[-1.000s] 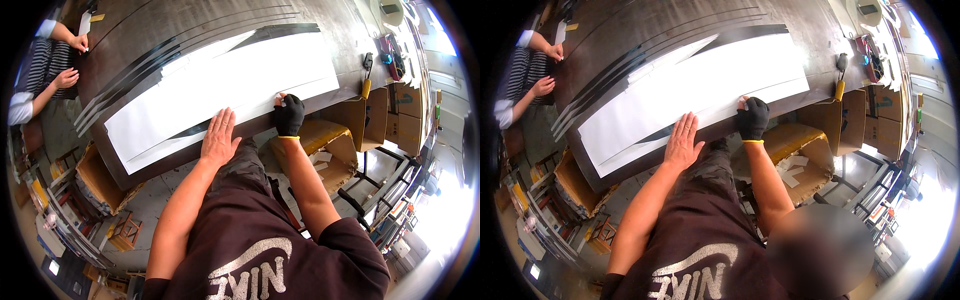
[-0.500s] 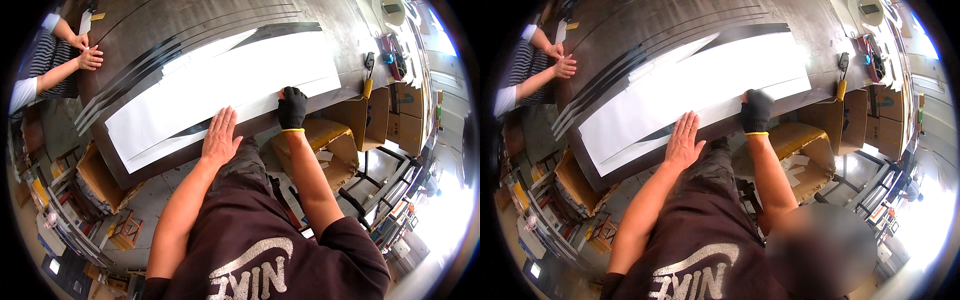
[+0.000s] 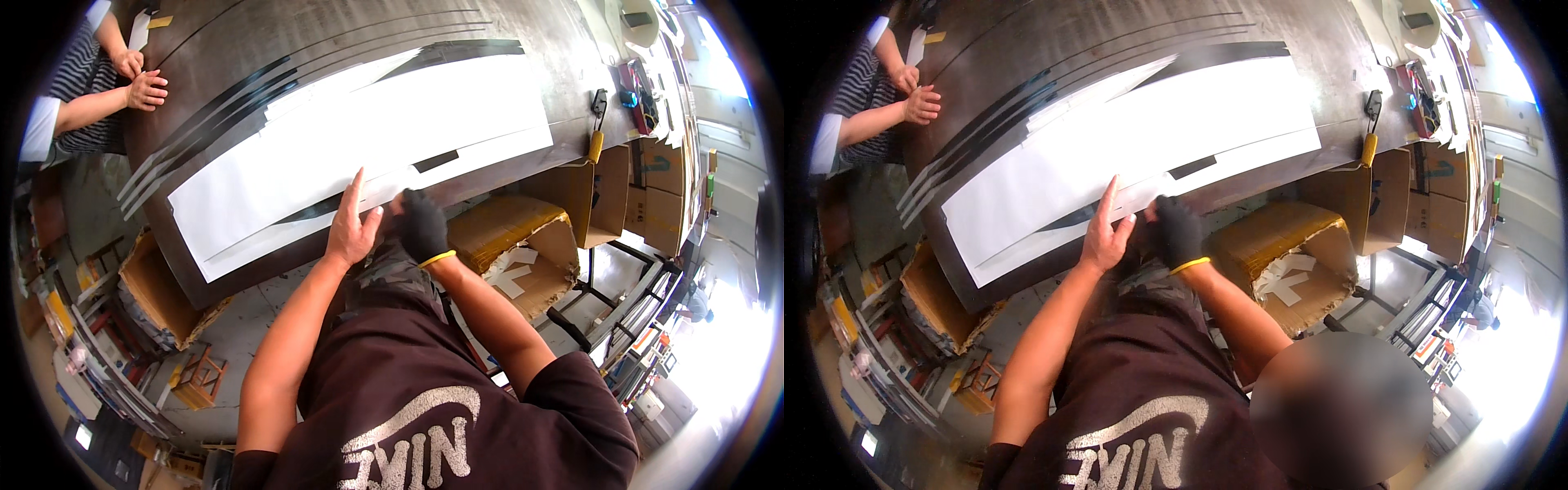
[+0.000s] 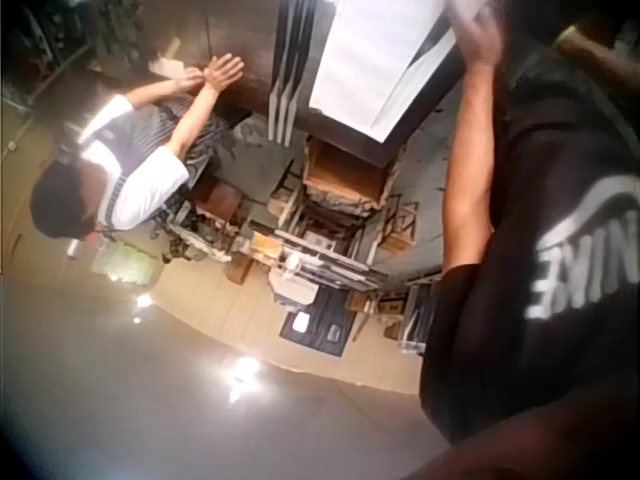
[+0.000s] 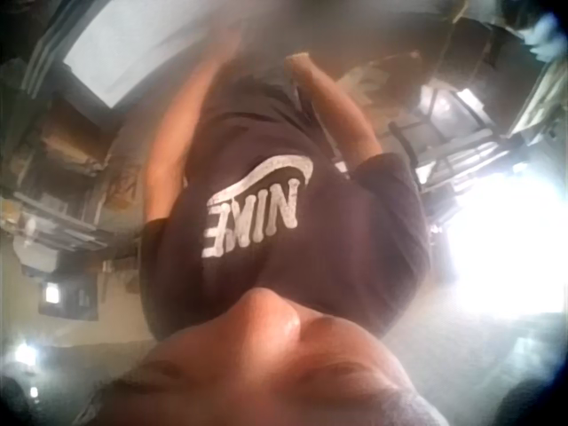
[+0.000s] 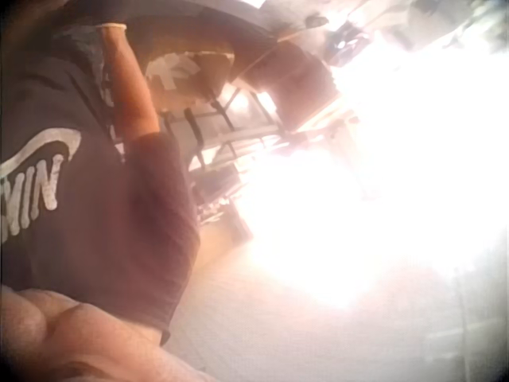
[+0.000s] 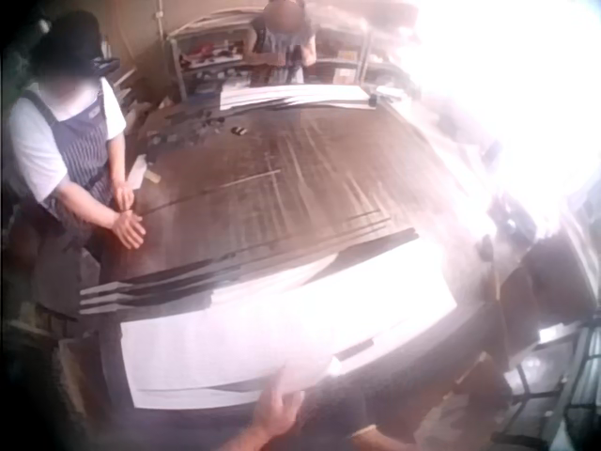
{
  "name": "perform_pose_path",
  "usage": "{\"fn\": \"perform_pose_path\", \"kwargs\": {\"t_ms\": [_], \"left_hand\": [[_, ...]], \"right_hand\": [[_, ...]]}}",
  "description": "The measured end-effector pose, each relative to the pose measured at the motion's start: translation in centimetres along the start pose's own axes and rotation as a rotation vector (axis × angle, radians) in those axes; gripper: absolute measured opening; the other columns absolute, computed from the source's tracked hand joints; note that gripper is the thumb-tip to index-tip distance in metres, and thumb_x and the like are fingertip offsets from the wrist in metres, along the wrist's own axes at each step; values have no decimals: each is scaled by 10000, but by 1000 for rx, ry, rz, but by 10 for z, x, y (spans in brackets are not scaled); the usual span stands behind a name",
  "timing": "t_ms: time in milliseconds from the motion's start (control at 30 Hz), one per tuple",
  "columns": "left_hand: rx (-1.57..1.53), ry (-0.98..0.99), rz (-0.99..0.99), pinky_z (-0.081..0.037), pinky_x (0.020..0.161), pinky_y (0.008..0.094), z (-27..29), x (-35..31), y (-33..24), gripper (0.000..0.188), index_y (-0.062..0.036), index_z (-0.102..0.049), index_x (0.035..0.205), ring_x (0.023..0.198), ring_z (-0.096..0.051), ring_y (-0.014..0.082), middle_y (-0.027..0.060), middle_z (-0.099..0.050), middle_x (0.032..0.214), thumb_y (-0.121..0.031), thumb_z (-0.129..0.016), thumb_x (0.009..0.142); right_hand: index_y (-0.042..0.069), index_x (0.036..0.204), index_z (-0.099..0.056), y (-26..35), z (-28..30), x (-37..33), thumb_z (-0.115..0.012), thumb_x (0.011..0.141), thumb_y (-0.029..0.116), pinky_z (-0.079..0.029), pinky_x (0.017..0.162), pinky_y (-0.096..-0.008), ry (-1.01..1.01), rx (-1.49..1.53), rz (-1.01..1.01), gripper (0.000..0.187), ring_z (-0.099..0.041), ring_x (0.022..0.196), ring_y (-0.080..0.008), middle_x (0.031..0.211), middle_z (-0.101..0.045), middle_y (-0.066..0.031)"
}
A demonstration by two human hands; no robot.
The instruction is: The person aligns a white protective film on a large dark panel, smooths it with their hands, and uses a yellow squeegee to press the film flat. They then peel back a corner of the film to check the edge.
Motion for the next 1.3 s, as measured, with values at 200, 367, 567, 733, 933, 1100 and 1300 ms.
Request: {"fn": "perform_pose_path", "kwargs": {"t_ms": [200, 367, 567, 733, 933, 1100, 1300], "left_hand": [[122, 31, 220, -571, 1035, 449, 34, 1, 18, 490, -12, -645, 1445, 1221, -741, 390, 226, -776, 1277, -254, -732, 1029], [449, 240, 413, -603, 836, 530, 74, -17, 27, 273, -99, -814, 1021, 917, -763, 445, 220, -785, 917, -355, -726, 989], [446, 67, 650, -577, 759, 473, 232, -127, 85, 199, -85, -760, 1140, 843, -756, 377, 176, -795, 956, -241, -702, 1030], [304, -521, 911, -527, 708, 351, 416, -311, 192, 425, -40, -650, 1463, 781, -683, 137, 85, -800, 915, -232, -704, 1088], [28, -980, 1050, -565, 872, 351, 508, -409, 277, 479, -8, -649, 1469, 974, -748, 192, 104, -794, 1125, -316, -699, 1105], [-67, -1099, 1102, -478, 1158, 398, 521, -414, 324, 606, 10, -581, 1528, 1358, -643, 299, 183, -673, 1475, -438, -636, 1124], [321, -1121, 651, -563, 1012, 369, 389, -328, 256, 445, -14, -669, 1464, 1135, -730, 248, 169, -770, 1292, -256, -711, 1092]], "right_hand": [[79, 981, -697, 63, -93, -31, -684, 951, 219, -552, 798, -516, 182, 183, 313, 144, -703, 892, -413, 936, -733, -146], [68, 1122, -731, 121, -173, -57, -692, 935, 207, -472, 1080, -403, 486, 551, 329, 237, -619, 1256, -297, 1241, -711, -191], [80, 1273, -765, 191, -140, -76, -737, 939, 257, -541, 1039, -490, 829, 297, 637, 379, -699, 1177, -382, 1260, -757, -168], [103, 1293, -787, 148, -124, -86, -778, 953, 284, -533, 1076, -486, 816, 358, 662, 386, -698, 1227, -402, 1302, -761, -197], [77, 1306, -769, 47, -75, -83, -789, 978, 257, -570, 1039, -473, 708, 257, 191, 375, -736, 1198, -397, 1296, -771, -192], [70, 1300, -770, -49, -50, -90, -754, 991, 209, -581, 1022, -441, 475, 219, -58, 339, -745, 1197, -381, 1246, -790, -196], [59, 1235, -776, -138, 39, -71, -724, 1013, 213, -584, 990, -444, 91, 121, -221, 275, -760, 1150, -373, 1237, -795, -176]]}}
Point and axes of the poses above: each hand's wrist, its own x-axis towards the middle knuckle, its own z-axis out of the back of the hand, y = z × x, the point moved 8 cm from there along x, towards the middle knuckle
